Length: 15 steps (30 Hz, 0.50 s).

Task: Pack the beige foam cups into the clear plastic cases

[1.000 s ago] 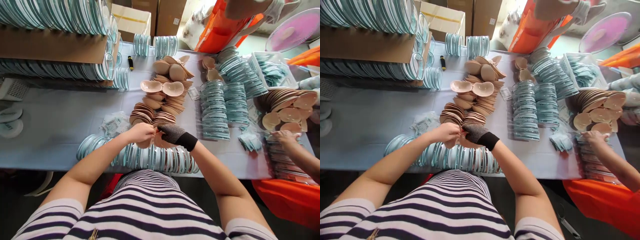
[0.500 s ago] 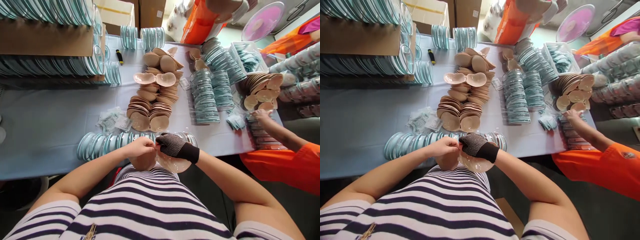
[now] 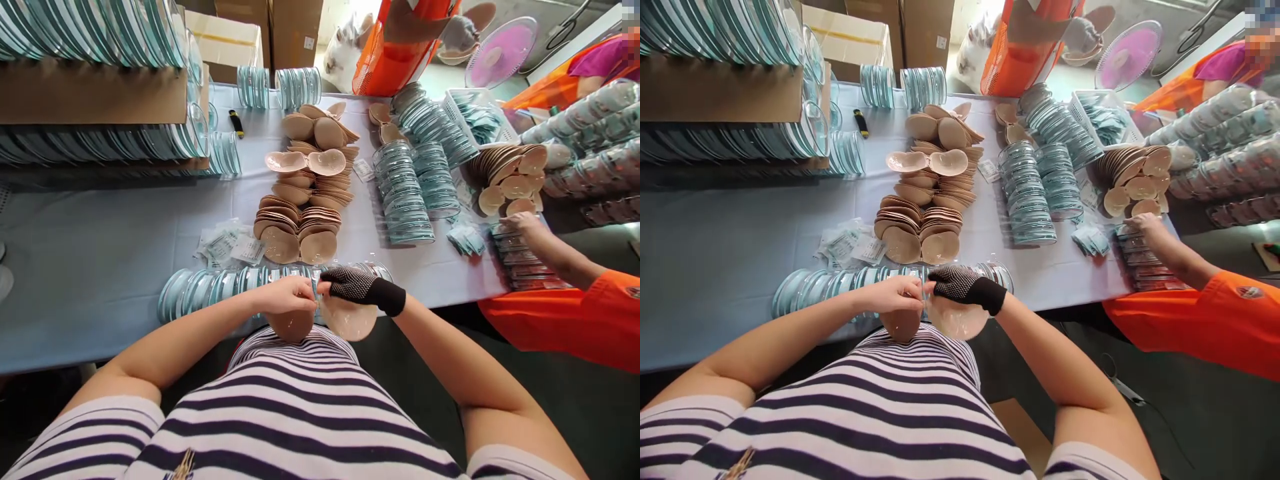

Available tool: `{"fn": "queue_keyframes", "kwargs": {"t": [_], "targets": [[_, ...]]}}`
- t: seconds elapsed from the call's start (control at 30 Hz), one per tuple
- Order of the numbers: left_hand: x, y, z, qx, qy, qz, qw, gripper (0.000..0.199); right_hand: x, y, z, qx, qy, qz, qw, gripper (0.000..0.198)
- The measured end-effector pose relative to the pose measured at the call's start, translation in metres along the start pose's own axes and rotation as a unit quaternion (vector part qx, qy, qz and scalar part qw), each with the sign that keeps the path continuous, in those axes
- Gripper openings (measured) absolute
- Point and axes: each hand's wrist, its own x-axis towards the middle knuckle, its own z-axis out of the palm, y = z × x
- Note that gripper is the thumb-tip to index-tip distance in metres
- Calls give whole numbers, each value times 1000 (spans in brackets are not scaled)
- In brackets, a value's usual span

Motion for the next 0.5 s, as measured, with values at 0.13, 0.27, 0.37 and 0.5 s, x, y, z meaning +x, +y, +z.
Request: {"fn": "queue_keyframes", "kwargs": {"t": [0.13,0.27,0.37,0.5], "targets": [[-4,2,1,-45,-25,10,999,29,-8,6,18,118,-44,-81,989,16],[2,-17,-3,-139,-87,33,986,26,-7,4,17,30,-24,-145,989,16],[10,-42,0,-209,-41,-58,975,23,-7,-4,1,-169,6,-131,977,10],[14,-72,8,-306,-7,-115,945,28,0,-29,4,-295,-26,-179,938,13]]}}
